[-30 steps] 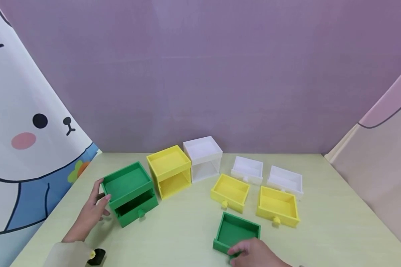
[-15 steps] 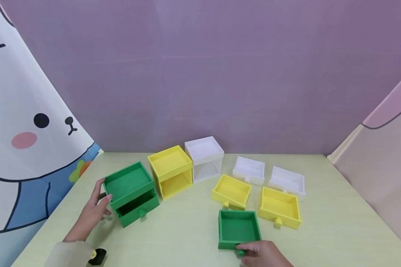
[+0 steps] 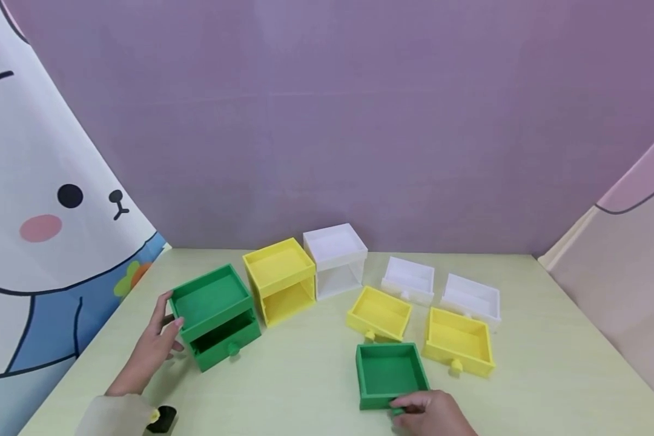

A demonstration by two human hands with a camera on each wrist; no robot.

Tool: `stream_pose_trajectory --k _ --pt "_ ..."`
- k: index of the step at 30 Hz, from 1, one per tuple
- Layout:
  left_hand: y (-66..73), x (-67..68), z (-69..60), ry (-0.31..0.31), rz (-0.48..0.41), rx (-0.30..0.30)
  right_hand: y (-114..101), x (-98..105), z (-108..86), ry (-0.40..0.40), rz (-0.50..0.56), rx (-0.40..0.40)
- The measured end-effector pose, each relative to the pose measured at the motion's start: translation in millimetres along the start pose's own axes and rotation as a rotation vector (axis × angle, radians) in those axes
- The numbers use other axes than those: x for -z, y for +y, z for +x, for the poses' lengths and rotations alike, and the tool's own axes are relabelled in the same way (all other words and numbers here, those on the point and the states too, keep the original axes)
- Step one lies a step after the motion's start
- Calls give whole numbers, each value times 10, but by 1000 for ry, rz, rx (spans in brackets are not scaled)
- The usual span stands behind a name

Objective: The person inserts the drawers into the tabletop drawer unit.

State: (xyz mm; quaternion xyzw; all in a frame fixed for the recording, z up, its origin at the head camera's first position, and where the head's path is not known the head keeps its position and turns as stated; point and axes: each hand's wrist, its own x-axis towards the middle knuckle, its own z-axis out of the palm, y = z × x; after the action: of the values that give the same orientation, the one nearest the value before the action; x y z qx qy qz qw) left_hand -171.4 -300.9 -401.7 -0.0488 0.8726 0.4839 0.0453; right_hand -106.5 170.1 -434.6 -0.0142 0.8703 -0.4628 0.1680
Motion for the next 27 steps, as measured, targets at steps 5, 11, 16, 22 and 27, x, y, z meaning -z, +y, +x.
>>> stream_pose_trajectory --k 5,11,16,22,27 --pt "5 0 14 -1 2 7 -33 36 2 61 -12 44" --pt "23 -3 2 -3 -15 31 -53 30 5 121 -38 63" --pt "12 -7 -7 2 -22 22 -15 22 7 125 -65 36" --pt "-14 -14 -6 15 -29 1 39 -1 16 83 28 15" --pt "-24 -21 -18 15 -31 0 10 -55 15 129 45 -5"
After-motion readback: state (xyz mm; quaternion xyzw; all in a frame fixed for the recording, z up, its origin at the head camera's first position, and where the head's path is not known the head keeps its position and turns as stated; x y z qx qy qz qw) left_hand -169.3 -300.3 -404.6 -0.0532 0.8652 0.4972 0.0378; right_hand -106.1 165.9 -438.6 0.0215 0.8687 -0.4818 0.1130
